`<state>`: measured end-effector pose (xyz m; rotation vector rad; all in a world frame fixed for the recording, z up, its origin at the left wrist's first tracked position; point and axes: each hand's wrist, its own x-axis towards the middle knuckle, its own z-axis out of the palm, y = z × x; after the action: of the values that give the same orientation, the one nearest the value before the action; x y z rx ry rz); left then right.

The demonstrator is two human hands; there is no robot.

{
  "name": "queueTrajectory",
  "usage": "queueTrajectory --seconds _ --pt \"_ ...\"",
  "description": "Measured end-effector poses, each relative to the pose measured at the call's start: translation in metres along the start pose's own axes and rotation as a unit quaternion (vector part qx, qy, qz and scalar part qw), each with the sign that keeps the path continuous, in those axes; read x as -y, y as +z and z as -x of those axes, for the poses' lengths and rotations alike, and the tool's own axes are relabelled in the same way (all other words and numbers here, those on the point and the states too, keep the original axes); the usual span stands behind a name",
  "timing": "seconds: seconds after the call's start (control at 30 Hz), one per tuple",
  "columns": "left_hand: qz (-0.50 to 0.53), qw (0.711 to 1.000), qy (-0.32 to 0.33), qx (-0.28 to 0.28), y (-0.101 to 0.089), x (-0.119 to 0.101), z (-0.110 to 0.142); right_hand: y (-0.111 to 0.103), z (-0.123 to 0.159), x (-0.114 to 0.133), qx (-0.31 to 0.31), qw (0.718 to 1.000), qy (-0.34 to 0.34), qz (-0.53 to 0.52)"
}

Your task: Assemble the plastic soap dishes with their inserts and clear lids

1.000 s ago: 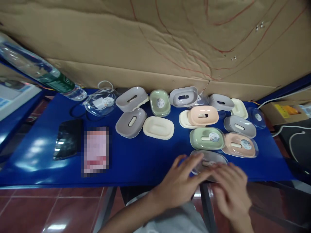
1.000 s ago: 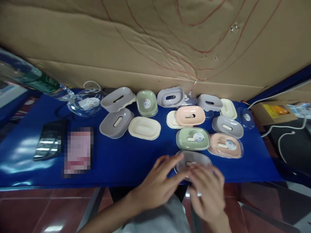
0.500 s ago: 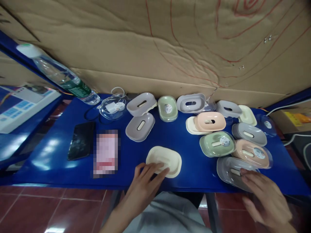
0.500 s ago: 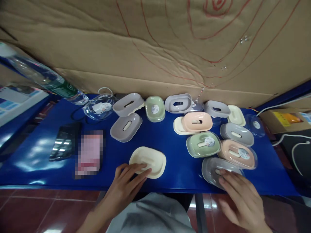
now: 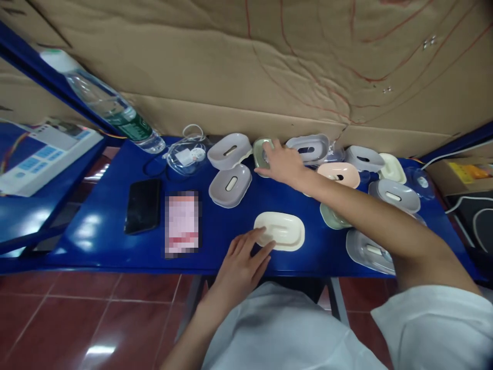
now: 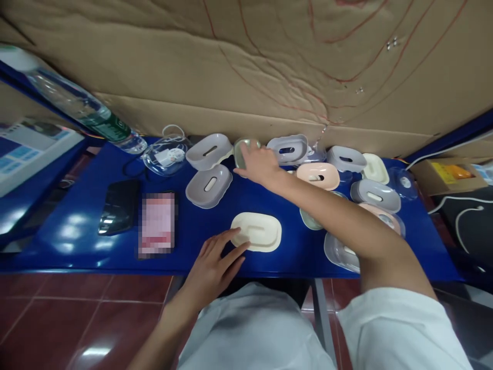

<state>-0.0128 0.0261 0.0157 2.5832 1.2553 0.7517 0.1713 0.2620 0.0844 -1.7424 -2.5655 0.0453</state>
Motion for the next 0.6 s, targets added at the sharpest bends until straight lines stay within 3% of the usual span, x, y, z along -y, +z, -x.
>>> queueTrajectory --seconds 0.1,0.2,0.3,0.4,0.5,0.6 --pt "-0.009 1.0 -0.014 0.003 -0.006 0.012 0.005 -0.015 0.011 -0.016 -0.022 0.993 -0.065 -0.093" --pt "0.016 1.0 -0.017 0.003 -0.007 0.024 0.007 -0.034 0.065 -0.028 -0.038 0.973 -0.159 -0.165" --pt "0.05 0.998 -0.023 -0.03 -0.002 0.029 0.01 -0.042 0.134 -0.019 0.058 0.947 -0.245 -0.199" --pt "0.077 0.993 -0.044 -0.082 0.004 0.029 0.013 -0.033 0.18 -0.007 0.085 0.94 -0.253 -0.211" --pt "0.1 0.987 -0.07 -0.108 0.008 0.028 0.012 -0.019 0.193 -0.004 0.074 0.942 -0.244 -0.22" --pt "0.099 0.988 -0.079 -0.088 0.007 0.027 0.007 -0.008 0.191 -0.011 0.073 0.939 -0.255 -0.221"
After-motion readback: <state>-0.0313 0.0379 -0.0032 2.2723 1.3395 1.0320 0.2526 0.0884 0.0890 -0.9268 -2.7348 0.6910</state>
